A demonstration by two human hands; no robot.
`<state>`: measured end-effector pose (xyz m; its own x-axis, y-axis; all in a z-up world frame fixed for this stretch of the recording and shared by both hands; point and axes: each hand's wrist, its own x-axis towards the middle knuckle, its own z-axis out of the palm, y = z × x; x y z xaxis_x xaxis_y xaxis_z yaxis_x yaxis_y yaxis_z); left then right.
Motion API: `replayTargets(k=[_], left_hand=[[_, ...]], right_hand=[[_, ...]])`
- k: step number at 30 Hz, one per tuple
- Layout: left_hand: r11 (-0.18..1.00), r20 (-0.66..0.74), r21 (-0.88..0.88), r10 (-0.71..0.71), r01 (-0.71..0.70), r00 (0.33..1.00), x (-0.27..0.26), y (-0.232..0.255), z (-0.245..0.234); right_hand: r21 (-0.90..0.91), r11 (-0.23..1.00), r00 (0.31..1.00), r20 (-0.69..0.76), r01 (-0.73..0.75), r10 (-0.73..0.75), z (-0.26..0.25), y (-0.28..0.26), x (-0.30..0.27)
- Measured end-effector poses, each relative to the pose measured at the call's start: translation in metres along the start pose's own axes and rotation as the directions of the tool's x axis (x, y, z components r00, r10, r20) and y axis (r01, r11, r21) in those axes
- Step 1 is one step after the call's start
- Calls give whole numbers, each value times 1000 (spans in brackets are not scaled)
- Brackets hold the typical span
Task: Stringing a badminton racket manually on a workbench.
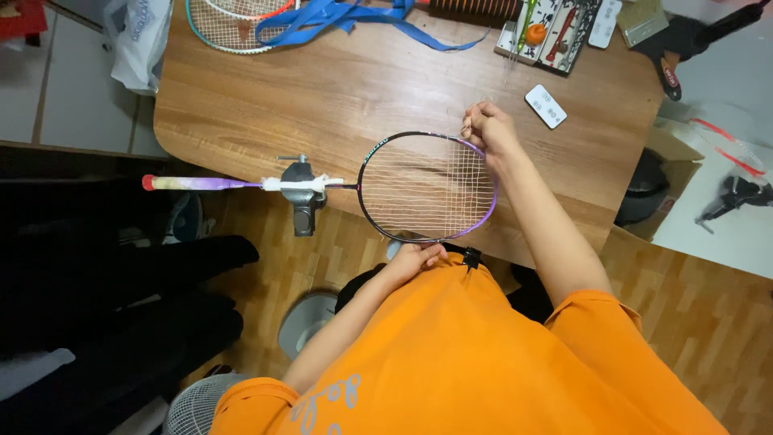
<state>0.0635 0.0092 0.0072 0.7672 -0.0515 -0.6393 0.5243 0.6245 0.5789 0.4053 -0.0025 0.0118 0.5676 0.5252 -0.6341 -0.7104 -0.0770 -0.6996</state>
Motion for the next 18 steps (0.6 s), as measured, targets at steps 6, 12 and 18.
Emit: replayTargets(k=[6,12,18], left_hand=[[1000,-38,13,16,-15,999,1,2,8],[999,-36,-23,29,-30,999,9,-7,11],[992,-3,-18,122,-122,992,31,-49,-6]], right_hand=[[183,976,944,326,-121,56,-3,-12,-1],[244,967,981,191,-70,23,4,-15,-5],[248,966,974,194,65,-115,-8,-1,1]])
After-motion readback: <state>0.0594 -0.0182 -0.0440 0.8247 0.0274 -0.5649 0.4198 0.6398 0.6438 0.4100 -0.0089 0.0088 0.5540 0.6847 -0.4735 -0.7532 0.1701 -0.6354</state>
